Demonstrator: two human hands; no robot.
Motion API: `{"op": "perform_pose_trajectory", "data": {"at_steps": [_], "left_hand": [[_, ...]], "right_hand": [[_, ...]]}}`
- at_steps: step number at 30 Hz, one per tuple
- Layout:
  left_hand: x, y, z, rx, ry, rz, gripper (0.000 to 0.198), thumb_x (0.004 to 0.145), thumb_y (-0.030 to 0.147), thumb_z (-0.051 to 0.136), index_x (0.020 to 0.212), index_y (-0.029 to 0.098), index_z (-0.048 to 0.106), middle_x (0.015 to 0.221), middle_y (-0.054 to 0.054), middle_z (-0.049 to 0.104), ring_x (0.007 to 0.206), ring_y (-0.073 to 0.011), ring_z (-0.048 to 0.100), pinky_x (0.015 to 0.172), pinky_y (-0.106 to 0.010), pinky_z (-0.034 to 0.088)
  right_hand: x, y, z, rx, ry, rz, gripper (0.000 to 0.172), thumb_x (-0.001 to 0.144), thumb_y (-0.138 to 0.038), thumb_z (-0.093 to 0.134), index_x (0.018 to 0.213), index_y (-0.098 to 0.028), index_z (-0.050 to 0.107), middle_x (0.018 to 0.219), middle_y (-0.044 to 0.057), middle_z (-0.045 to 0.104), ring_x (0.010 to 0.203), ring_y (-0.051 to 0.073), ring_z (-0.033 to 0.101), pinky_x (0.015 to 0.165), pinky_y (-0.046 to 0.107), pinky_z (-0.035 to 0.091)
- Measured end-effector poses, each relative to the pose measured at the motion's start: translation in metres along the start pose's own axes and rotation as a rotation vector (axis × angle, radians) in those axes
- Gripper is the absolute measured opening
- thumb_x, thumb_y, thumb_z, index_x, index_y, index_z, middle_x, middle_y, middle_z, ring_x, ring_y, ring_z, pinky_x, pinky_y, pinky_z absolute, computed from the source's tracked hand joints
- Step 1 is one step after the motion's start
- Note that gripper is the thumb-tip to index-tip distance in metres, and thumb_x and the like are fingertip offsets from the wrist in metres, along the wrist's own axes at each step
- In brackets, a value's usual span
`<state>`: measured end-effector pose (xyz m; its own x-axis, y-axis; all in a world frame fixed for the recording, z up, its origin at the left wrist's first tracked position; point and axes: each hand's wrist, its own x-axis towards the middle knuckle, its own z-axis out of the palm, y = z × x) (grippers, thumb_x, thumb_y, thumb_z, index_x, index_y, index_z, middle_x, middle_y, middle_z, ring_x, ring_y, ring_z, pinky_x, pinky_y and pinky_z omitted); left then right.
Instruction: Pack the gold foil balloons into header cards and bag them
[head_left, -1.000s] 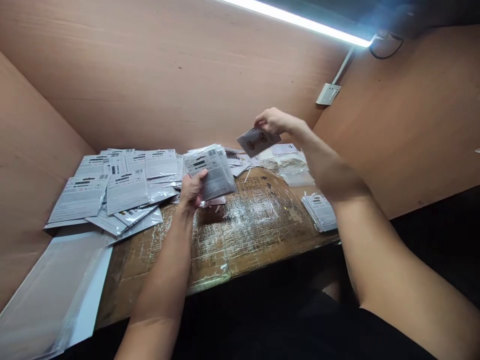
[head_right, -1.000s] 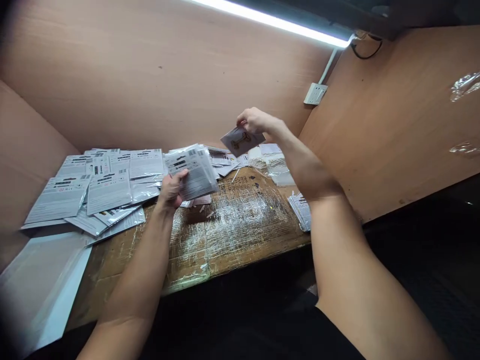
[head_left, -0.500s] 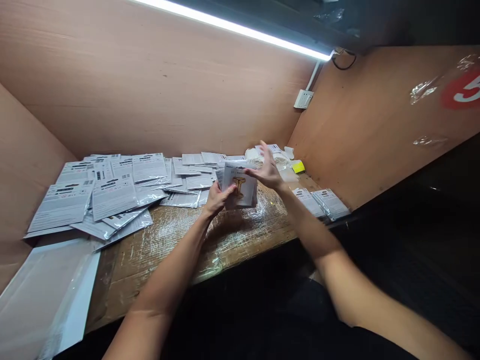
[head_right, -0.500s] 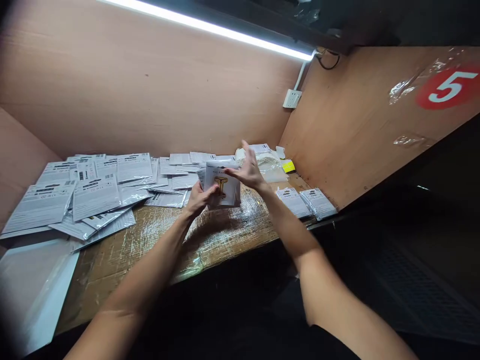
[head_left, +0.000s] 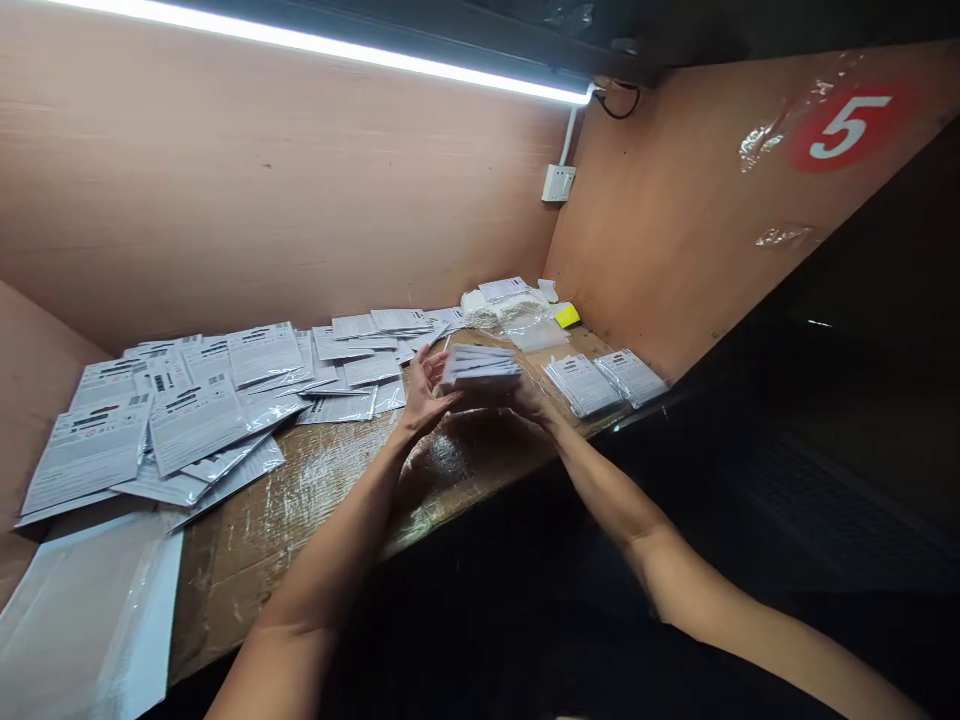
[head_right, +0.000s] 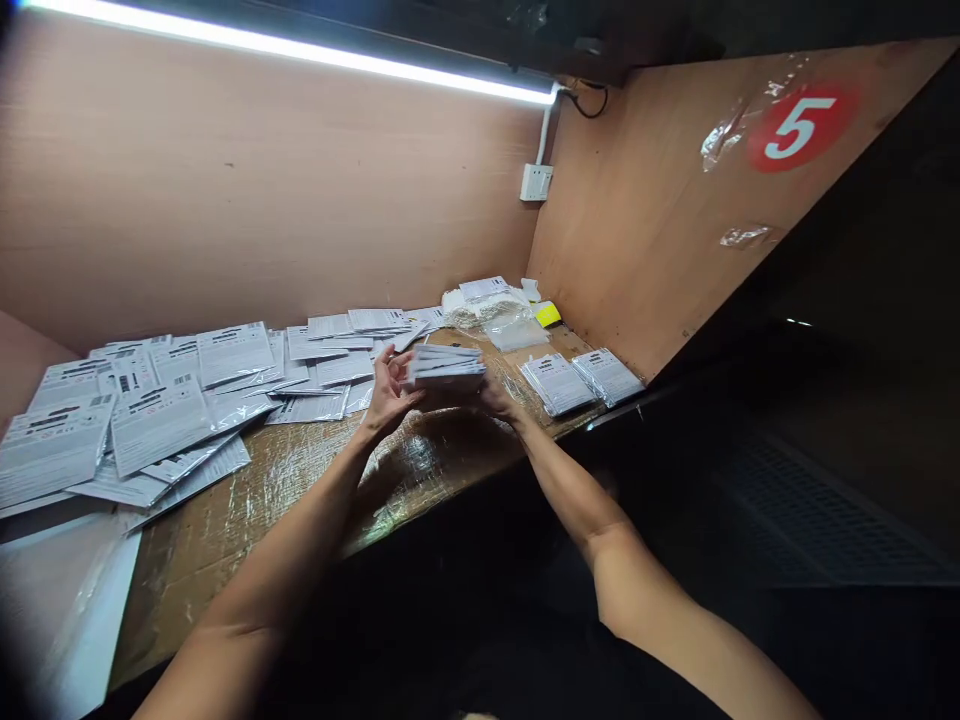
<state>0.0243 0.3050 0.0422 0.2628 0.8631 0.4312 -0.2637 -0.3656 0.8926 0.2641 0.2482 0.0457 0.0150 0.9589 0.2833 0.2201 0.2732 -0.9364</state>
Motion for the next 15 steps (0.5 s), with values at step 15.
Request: {"op": "perform_pose_trajectory", "data": {"at_steps": [15], "left_hand": [[-0.027, 0.003, 0.041, -0.105, -0.102, -0.287, 0.068, 0.065, 0.058, 0.096, 0.109, 0.014, 0.07, 0.111, -0.013, 0.076, 0.103, -0.027, 0.073, 0.099, -0.042, 0.058]], "right_hand": [[-0.032, 0.003, 0.021, -0.022, -0.022, -0.072, 0.063, 0.069, -0.039, 0.081, 0.128, -0.022, 0.065, 0.115, 0.007, 0.078, 0.108, 0.028, 0.073, 0.1, 0.044, 0.06]]}}
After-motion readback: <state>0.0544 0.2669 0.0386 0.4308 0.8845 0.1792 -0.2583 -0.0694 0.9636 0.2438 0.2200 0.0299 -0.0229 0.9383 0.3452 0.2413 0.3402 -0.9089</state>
